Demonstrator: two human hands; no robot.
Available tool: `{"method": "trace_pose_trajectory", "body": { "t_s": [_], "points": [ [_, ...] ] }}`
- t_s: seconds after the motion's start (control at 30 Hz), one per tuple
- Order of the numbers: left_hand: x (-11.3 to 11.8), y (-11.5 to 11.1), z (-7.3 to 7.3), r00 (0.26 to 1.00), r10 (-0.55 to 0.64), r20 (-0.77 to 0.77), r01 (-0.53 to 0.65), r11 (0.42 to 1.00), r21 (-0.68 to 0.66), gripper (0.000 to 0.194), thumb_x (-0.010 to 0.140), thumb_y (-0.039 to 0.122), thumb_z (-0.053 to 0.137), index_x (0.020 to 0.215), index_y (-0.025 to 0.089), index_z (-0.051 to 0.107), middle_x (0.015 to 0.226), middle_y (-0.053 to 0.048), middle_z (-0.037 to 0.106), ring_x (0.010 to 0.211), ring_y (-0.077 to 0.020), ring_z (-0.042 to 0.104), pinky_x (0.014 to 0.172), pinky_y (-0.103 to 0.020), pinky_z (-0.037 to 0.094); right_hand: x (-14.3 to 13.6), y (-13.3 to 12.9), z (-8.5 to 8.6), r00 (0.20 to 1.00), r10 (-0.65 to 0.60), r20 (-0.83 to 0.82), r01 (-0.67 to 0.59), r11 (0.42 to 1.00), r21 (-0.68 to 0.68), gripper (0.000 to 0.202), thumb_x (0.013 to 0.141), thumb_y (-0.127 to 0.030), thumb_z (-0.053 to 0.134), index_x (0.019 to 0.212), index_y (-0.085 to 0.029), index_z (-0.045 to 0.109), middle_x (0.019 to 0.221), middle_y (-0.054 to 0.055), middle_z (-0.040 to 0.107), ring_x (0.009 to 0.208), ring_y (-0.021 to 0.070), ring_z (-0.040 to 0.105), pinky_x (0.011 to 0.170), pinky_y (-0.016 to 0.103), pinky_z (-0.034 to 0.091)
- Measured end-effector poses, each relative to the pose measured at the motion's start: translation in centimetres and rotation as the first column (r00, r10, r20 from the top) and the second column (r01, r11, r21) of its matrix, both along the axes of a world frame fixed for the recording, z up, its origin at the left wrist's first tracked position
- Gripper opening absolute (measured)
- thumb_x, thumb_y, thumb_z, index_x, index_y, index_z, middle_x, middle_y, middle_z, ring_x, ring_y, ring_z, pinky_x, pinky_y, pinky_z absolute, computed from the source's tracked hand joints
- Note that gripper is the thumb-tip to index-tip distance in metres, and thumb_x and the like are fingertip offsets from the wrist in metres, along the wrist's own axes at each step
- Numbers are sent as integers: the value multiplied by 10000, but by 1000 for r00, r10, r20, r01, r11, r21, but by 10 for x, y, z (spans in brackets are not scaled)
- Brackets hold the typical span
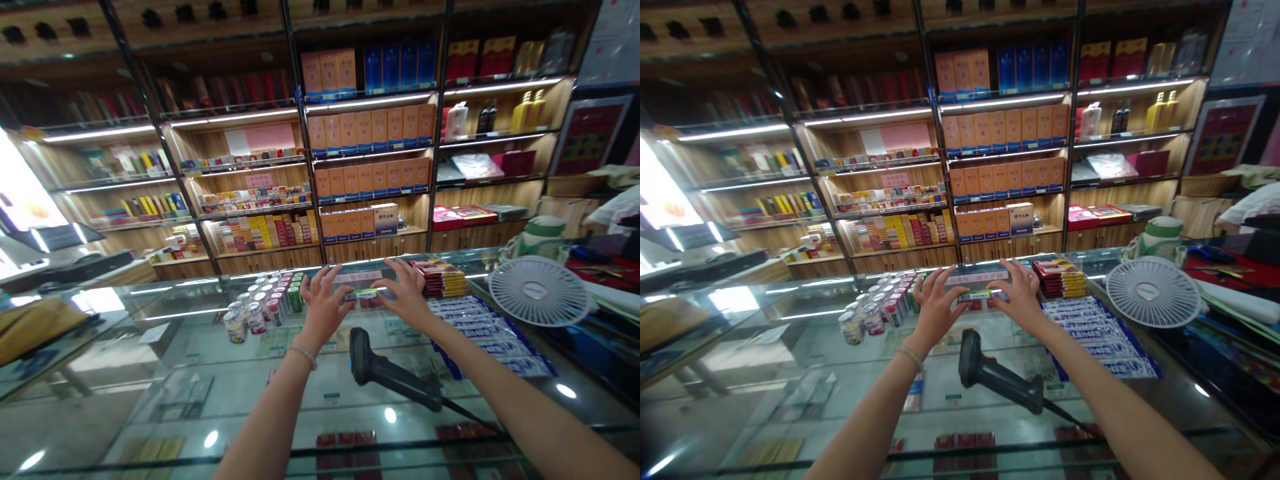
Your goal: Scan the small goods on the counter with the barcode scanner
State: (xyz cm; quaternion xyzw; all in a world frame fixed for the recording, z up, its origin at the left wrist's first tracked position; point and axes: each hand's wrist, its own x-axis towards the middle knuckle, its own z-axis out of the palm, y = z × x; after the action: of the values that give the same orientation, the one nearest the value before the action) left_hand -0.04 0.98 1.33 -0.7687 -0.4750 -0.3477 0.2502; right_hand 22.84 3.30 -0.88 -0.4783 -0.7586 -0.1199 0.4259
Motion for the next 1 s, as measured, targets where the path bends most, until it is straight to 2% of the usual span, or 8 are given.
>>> {"method": "trace_pose_trajectory", "body": {
  "t_s": [0.13, 0.27, 0.47, 0.6, 0.77, 0.9, 1.0],
  "points": [
    [-5, 1, -2, 1000, 10, 26, -10, 1000, 2, 188, 818, 414, 740, 1003, 383, 719, 1503, 6, 515, 1417, -306, 381, 1196, -587, 98, -5, -3, 12, 993, 18, 113, -14, 999, -33, 213, 847, -298, 651, 1042, -337, 728, 1538, 53, 438, 1457, 324, 276, 1143, 604, 158],
    [-9, 3, -3, 999, 20, 50, -20, 1000, -2, 204, 812, 400, 738, 1013, 376, 719, 1507, 1, 509, 1422, -317, 370, 1191, -599, 103, -10, -6, 24, 969, -18, 246, 23, 1000, -18, 227, 853, -283, 654, 1069, -322, 712, 1552, 61, 430, 1457, 316, 282, 1153, 604, 152],
    [-11, 4, -6, 997, 30, 71, -30, 1000, -5, 187, 811, 370, 735, 996, 349, 715, 1522, -20, 492, 1417, -322, 377, 1180, -604, 107, -12, -34, 36, 948, -96, 303, 106, 994, -18, 432, 910, -423, 602, 1323, -296, 602, 1573, 96, 410, 1454, 325, 293, 1153, 577, 192],
    [-12, 5, -7, 997, 28, 70, -29, 999, 12, 194, 800, 354, 756, 989, 348, 714, 1514, -21, 504, 1409, -324, 389, 1162, -605, 133, -14, -71, 29, 943, -89, 322, 116, 991, -66, 488, 942, -534, 527, 1366, -298, 571, 1583, 94, 396, 1471, 327, 275, 1167, 581, 176],
    [-13, 7, -10, 997, 4, 78, -7, 999, 36, 212, 781, 339, 778, 982, 334, 712, 1507, -28, 513, 1394, -330, 405, 1152, -615, 140, -19, -112, 15, 930, -11, 366, 94, 973, -210, 658, 884, -624, 567, 1455, -310, 477, 1625, 108, 311, 1505, 347, 211, 1178, 607, 160],
    [-13, 9, -12, 996, -4, 90, -1, 998, 56, 219, 768, 331, 791, 974, 338, 715, 1497, -19, 521, 1389, -326, 409, 1160, -609, 133, -24, -131, 6, 923, 4, 385, 130, 937, -323, 741, 792, -618, 677, 1426, -276, 503, 1639, 123, 273, 1519, 367, 163, 1184, 626, 139],
    [-13, 9, -12, 996, -2, 92, -3, 998, 60, 217, 769, 329, 789, 973, 339, 716, 1495, -20, 522, 1385, -325, 413, 1165, -603, 131, -29, -137, -4, 930, 10, 368, 139, 917, -374, 685, 781, -588, 691, 1358, -246, 550, 1633, 135, 284, 1521, 373, 156, 1181, 629, 152]
  ]
}}
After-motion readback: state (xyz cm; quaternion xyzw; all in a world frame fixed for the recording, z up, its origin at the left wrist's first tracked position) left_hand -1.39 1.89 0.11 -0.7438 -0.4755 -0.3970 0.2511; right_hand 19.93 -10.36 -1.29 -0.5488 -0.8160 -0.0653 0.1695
